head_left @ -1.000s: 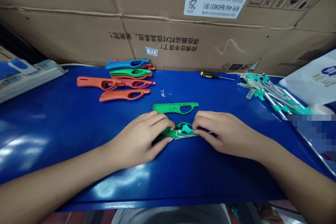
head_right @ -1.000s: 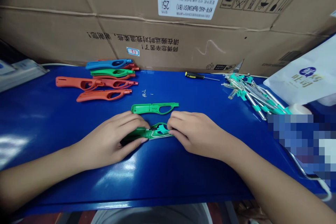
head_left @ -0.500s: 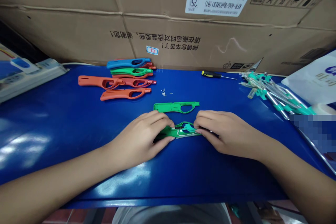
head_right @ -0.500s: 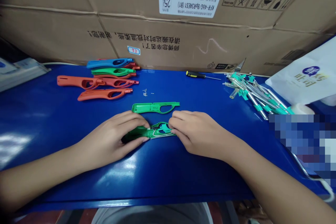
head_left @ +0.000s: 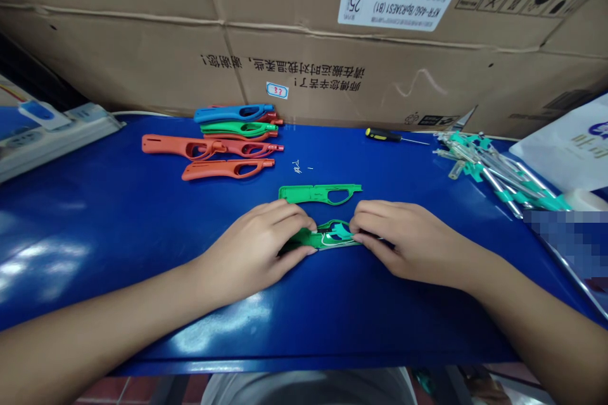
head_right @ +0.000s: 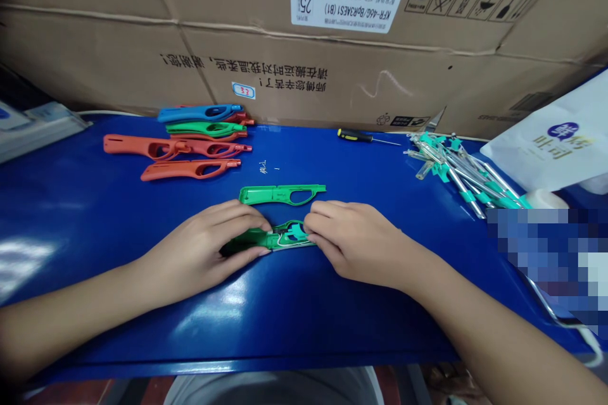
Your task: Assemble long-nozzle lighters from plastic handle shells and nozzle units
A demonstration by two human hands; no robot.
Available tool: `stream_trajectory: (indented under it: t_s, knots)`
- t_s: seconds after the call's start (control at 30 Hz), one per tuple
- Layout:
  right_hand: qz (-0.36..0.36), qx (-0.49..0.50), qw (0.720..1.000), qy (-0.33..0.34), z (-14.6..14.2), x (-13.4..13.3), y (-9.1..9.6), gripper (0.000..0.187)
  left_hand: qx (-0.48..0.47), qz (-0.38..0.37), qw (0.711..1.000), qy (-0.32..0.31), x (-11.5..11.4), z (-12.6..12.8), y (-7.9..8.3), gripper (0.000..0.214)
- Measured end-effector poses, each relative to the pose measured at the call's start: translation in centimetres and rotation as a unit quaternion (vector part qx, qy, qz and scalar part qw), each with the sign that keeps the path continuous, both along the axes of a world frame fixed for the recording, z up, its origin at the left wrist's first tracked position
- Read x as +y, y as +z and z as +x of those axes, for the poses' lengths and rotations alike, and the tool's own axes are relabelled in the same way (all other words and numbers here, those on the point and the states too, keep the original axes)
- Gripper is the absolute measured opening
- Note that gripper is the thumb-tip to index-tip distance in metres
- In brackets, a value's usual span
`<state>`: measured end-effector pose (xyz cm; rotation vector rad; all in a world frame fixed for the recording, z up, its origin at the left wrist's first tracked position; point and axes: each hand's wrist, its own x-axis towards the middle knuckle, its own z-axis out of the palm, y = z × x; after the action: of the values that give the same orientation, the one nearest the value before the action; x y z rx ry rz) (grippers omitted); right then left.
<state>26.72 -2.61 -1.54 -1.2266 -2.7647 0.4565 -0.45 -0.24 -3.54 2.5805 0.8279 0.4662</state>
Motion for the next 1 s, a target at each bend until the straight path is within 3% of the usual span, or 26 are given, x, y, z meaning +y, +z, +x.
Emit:
stream_trajectory:
  t_s: [0.33,0.7,1.0]
  knots:
    - [0.007,0.003,1.000,0.019,-0.3,-0.1,-0.4,0.019,-0.013,-0.008,1.000,-0.004,0.0,0.1,-0.2,0.017]
    - [0.104,0.025,0.991,0.076,-0.1,0.1,-1.1,0.022,-0.034,-0.104,0.994,-0.004,-0.4,0.1,-0.4,0.028]
    - [0.142,0.040,0.985,0.088,0.2,0.2,-1.6,0.024,-0.044,-0.105,0.993,-0.005,-0.3,0.2,-0.6,0.030]
